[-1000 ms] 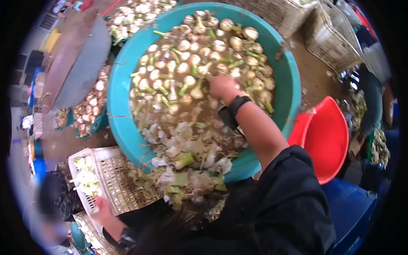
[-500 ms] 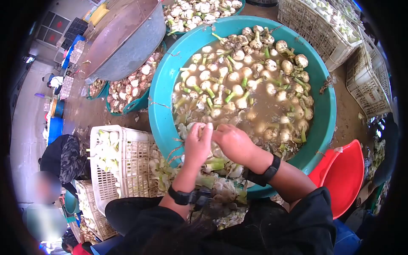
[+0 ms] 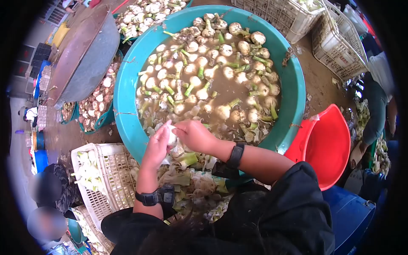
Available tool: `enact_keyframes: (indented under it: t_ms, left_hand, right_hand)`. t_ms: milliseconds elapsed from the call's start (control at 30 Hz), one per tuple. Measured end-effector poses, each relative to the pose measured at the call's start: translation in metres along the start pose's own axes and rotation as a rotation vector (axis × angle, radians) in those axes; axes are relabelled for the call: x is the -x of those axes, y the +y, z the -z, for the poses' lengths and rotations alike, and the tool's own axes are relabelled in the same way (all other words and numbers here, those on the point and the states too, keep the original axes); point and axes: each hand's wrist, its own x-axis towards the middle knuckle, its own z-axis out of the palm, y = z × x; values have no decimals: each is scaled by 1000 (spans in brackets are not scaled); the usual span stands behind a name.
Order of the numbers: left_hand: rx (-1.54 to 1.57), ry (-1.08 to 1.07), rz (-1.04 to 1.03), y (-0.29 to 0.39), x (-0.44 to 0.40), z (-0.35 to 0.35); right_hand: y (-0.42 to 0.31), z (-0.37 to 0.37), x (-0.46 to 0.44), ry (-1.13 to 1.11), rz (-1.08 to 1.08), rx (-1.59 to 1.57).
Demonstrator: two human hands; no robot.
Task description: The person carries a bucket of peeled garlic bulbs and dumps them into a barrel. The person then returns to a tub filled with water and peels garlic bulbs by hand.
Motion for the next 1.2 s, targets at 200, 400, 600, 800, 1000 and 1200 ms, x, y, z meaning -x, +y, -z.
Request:
enact_keyframes:
  t_ms: [200, 400, 600, 800, 1000, 1200]
  left_hand:
    - [-852, 220, -716, -1, 13, -12]
    - [-86, 436, -505, -24, 5, -26]
    - [1303, 347, 230, -21, 4, 2]
    - [1363, 420, 212, -30, 4, 18]
    - [858, 626, -5, -1, 10, -34]
    - [1280, 348, 238, -21, 5, -6]
  right_hand:
    - [11, 0, -9, -17, -764, -740]
    - [-12, 2, -4, 5, -674, -945]
    - [-33, 52, 13, -48, -117, -758]
    - [-36, 81, 0, -63, -8, -620]
    - [-40, 19, 0, -161, -4, 205]
    - [-44, 54, -3, -349, -368, -1254]
